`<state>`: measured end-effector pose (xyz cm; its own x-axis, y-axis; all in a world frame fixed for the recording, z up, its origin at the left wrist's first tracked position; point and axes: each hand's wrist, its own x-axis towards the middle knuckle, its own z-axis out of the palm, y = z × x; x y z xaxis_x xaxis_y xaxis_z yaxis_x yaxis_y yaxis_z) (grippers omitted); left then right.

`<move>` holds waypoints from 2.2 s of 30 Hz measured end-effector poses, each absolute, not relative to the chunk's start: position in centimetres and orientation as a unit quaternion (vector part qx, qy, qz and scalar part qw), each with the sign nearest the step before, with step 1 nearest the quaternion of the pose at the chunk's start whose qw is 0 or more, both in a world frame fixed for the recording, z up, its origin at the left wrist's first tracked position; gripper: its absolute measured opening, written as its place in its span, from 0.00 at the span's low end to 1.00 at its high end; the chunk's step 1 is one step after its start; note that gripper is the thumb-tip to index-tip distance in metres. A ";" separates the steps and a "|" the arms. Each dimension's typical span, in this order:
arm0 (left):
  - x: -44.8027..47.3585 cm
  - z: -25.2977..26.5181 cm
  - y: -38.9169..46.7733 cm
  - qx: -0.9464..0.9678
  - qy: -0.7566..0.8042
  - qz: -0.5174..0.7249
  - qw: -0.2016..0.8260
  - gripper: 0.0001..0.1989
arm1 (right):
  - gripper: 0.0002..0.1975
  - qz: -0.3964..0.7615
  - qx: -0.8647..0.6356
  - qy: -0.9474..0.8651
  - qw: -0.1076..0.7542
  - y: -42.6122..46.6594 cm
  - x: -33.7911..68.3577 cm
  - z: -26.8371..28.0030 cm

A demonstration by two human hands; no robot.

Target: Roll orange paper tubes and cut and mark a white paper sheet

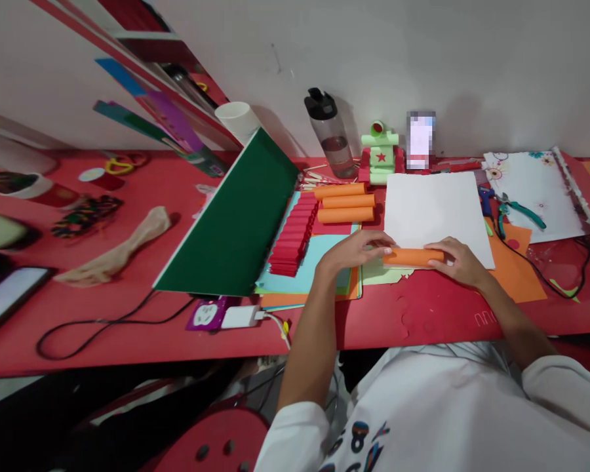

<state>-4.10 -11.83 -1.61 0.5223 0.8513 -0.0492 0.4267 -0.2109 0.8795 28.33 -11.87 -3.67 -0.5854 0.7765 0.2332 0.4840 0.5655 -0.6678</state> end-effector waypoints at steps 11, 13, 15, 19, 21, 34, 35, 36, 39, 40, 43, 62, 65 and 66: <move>-4.1 -0.9 -12.0 0.749 0.431 0.186 0.467 0.18 | 0.15 0.286 -0.402 -0.834 0.247 -11.8 28.4 -4.0; -3.6 -0.9 -12.1 0.763 0.432 0.217 0.429 0.17 | 0.15 0.285 -0.399 -0.836 0.246 -11.8 28.3 -4.0; -2.6 -1.1 -12.4 0.791 0.412 0.249 0.378 0.18 | 0.15 0.286 -0.394 -0.838 0.247 -11.8 28.3 -4.0; 0.1 -1.7 -13.2 0.859 0.343 0.225 0.306 0.20 | 0.15 0.284 -0.397 -0.838 0.244 -11.8 28.3 -4.3; 1.0 -2.2 -13.5 0.879 0.326 0.201 0.283 0.21 | 0.16 0.285 -0.399 -0.837 0.243 -11.8 28.3 -4.4; 0.5 -4.2 -13.1 0.898 0.324 0.198 0.221 0.21 | 0.11 0.273 -0.530 -0.679 0.429 -9.6 33.0 -3.6; 0.5 -4.4 -13.1 0.902 0.318 0.203 0.211 0.21 | 0.11 0.253 -0.547 -0.674 0.427 -9.2 33.7 -3.9; 0.5 -4.4 -13.0 0.906 0.312 0.207 0.199 0.21 | 0.11 0.233 -0.560 -0.674 0.421 -9.0 34.3 -4.2; 0.4 -4.5 -13.1 0.918 0.304 0.200 0.157 0.21 | 0.12 0.185 -0.580 -0.685 0.400 -8.7 35.2 -4.7; 0.3 -4.5 -13.1 0.921 0.303 0.196 0.146 0.21 | 0.12 0.174 -0.584 -0.687 0.395 -8.7 35.3 -4.8; 0.2 -4.7 -13.2 0.925 0.303 0.189 0.130 0.21 | 0.10 0.154 -0.597 -0.690 0.379 -8.7 35.6 -4.6; 0.0 -5.3 -13.0 0.922 0.303 0.194 0.143 0.22 | 0.13 0.065 -0.713 -0.671 0.193 -8.1 36.1 -4.4; 0.1 -5.1 -13.0 0.920 0.305 0.192 0.153 0.22 | 0.13 0.063 -0.707 -0.678 0.191 -8.1 36.4 -4.6; 0.2 -5.1 -13.0 0.918 0.307 0.194 0.156 0.22 | 0.13 0.062 -0.704 -0.681 0.191 -8.0 36.5 -4.8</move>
